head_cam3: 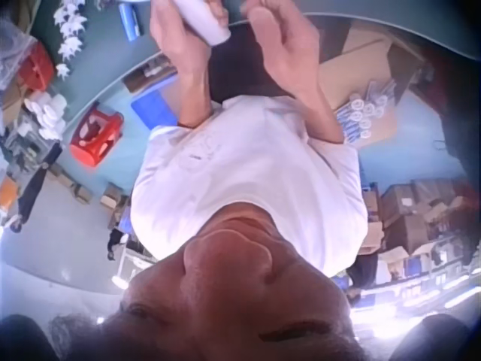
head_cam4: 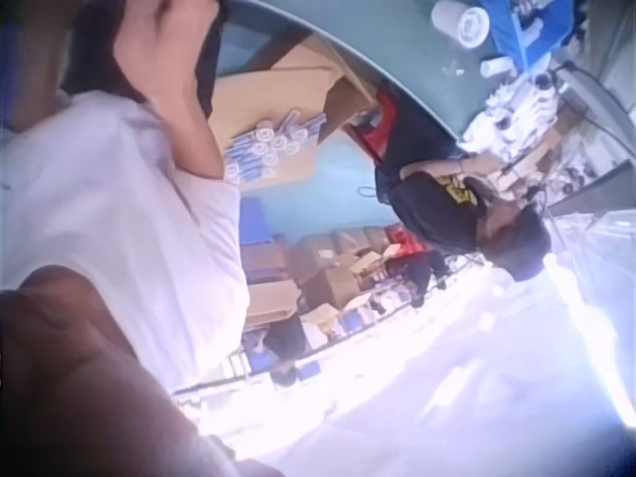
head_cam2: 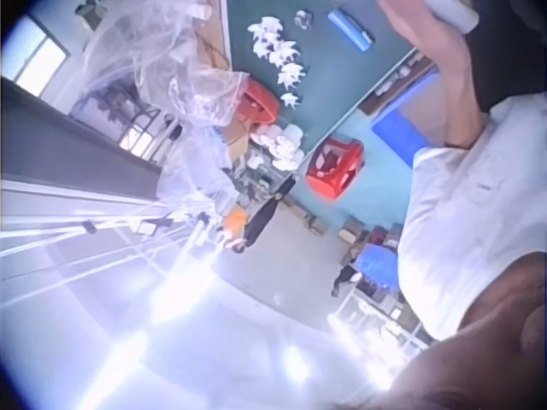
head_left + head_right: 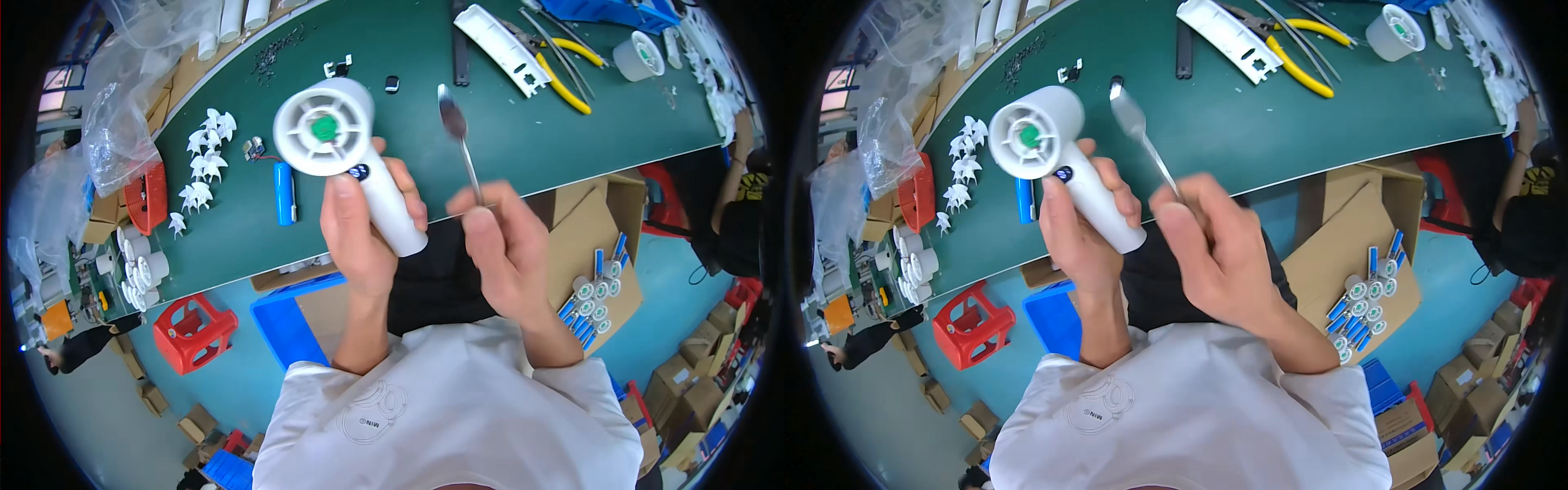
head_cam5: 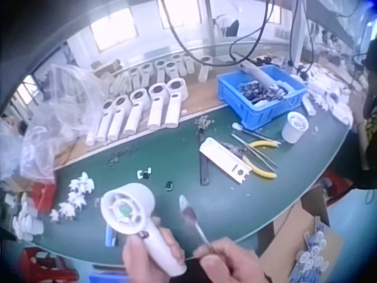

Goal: Assembling components of a handheld portable fan, including installing the motor, fan blades, and internal wiring into the plastic housing.

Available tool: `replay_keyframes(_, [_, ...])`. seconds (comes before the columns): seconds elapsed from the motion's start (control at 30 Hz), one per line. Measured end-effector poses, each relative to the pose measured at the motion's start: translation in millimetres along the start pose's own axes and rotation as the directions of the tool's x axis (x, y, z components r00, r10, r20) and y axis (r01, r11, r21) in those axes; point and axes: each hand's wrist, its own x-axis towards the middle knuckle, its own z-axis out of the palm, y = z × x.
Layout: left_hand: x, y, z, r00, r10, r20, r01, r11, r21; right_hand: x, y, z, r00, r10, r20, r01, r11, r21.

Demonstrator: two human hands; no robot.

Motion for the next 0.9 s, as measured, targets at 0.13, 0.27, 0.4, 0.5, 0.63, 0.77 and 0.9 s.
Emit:
replay_keyframes(0.13, [6,6,4,0.998,-0.007,0.055,0.003,0.997,0.076,44,-2,16,0.999,0.032,0.022,-0.033,0.999,0.031])
replay_keyframes(0.27, [5,6,-5,0.995,-0.063,0.077,0.062,0.998,0.015,57,10,26,0.998,0.031,0.062,-0.037,0.995,0.091])
replay_keyframes(0.4, [7,8,2,0.998,-0.054,0.015,0.053,0.995,0.08,56,10,30,1.0,-0.002,0.022,-0.001,0.991,0.135])
replay_keyframes(0.5, [7,9,1,0.998,-0.064,0.012,0.063,0.995,0.072,56,10,30,1.0,-0.015,0.025,0.011,0.991,0.131])
replay_keyframes(0.63, [6,6,-1,0.998,-0.07,0.009,0.069,0.996,0.06,54,13,30,0.999,-0.035,0.024,0.032,0.993,0.111])
replay_keyframes(0.77, [6,5,-2,0.998,-0.059,0.021,0.058,0.998,0.039,54,16,29,0.998,-0.062,0.013,0.061,0.994,0.086])
replay_keyframes(0.9, [5,5,-3,0.999,-0.037,0.014,0.037,0.998,0.042,54,15,30,0.998,-0.065,0.02,0.063,0.994,0.088])
